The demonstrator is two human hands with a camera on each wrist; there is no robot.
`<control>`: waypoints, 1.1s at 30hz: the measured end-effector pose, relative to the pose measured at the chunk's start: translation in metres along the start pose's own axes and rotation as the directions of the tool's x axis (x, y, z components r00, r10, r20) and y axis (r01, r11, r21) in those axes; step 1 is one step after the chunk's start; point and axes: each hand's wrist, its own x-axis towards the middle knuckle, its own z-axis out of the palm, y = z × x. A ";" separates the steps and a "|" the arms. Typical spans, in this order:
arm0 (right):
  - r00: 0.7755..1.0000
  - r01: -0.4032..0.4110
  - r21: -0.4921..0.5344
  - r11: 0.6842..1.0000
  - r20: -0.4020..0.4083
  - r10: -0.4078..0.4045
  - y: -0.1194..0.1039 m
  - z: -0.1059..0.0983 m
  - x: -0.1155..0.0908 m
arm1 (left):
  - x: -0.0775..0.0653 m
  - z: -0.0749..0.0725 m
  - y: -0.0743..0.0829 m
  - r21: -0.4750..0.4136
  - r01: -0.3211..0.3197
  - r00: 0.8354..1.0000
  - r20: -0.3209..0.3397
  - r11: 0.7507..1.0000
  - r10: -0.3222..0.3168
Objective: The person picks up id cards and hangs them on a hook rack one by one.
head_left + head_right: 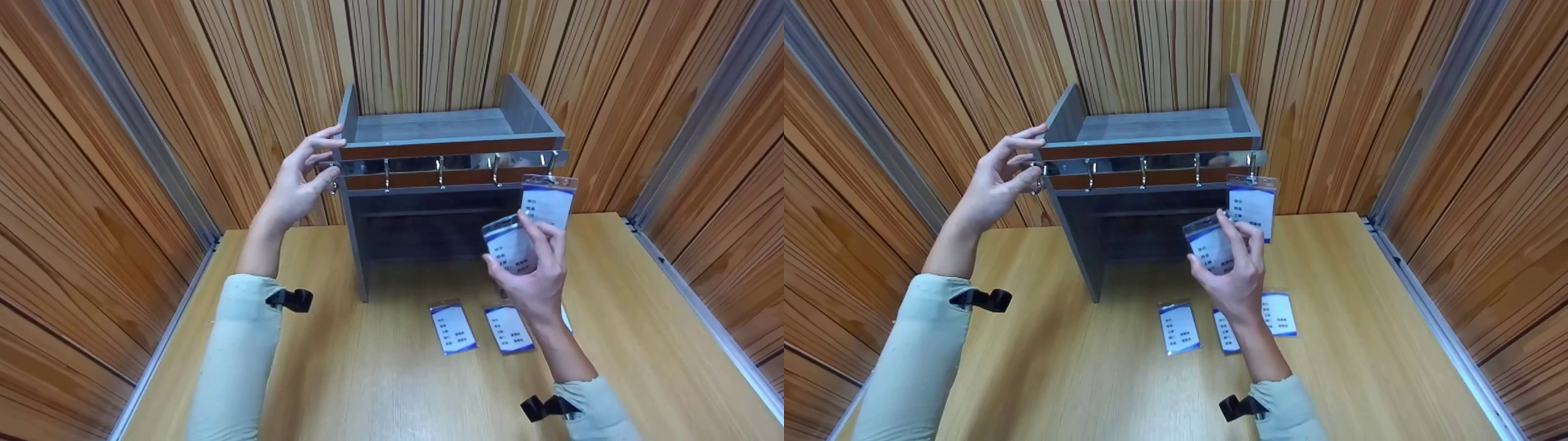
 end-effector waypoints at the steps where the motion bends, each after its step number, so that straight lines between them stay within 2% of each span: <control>1: 1.000 0.002 0.002 1.000 -0.009 -0.002 -0.001 0.001 0.003 | 0.000 0.000 0.000 0.001 0.000 1.000 0.000 1.000 0.000; 13: 0.997 0.024 0.039 0.999 -0.074 -0.021 -0.016 0.012 0.025 | 0.001 0.001 -0.002 -0.001 -0.001 1.000 -0.004 1.000 0.001; 21: 0.995 0.007 0.039 0.999 -0.098 -0.003 -0.026 0.014 0.037 | 0.002 0.001 -0.001 -0.003 0.011 1.000 0.002 1.000 -0.011; 33: 0.994 0.005 0.069 0.998 -0.107 0.002 -0.027 0.022 0.045 | 0.001 0.002 0.000 -0.002 0.015 1.000 -0.001 1.000 -0.015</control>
